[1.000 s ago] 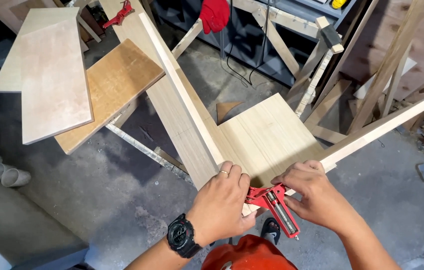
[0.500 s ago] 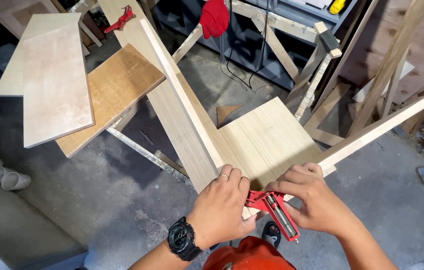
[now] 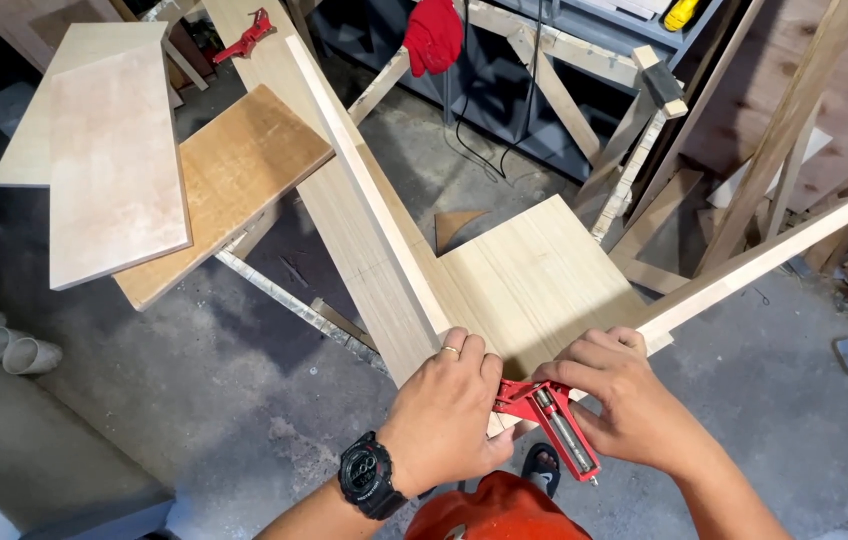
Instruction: The person is assembling a wooden structure by aligning boards at right angles and securing them with corner clamps.
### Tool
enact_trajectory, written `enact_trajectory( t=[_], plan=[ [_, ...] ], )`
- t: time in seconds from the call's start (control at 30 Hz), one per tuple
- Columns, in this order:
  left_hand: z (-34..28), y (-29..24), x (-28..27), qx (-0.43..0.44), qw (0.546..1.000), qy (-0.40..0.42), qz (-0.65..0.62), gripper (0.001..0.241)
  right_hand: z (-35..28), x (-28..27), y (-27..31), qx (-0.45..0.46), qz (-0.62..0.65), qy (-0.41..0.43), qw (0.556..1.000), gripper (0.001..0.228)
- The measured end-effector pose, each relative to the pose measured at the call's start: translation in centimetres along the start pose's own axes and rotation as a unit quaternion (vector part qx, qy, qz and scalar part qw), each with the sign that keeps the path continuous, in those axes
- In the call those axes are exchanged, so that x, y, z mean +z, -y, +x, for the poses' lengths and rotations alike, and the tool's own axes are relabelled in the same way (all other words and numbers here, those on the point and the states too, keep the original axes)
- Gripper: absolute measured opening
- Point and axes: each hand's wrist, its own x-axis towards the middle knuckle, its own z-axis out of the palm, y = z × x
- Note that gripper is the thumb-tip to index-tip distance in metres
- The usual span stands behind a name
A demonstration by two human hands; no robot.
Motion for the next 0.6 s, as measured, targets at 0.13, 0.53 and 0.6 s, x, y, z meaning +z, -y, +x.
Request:
enact_trajectory(
  t=[0.13,0.53,0.6],
  plan=[
    [0.0,-0.1,-0.1,-0.002,1.000,-0.011,-0.010,0.053,-0.2,0.1,-0.1,0.002,0.001,-0.002,1.000,0.026],
    [0.0,0.0,-0.5,-0.002,1.000,-0.002,-0.020,0.051,-0.5,-1.4,-0.8,-0.006,0.118,0.008,0.993,0.050],
    [0.0,0.1,-0.8,-0.004,1.000,-0.001,-0.029,0.052,-0.3,-1.5,-0.6,-0.021,0.119,-0.002,0.993,0.043]
  ],
)
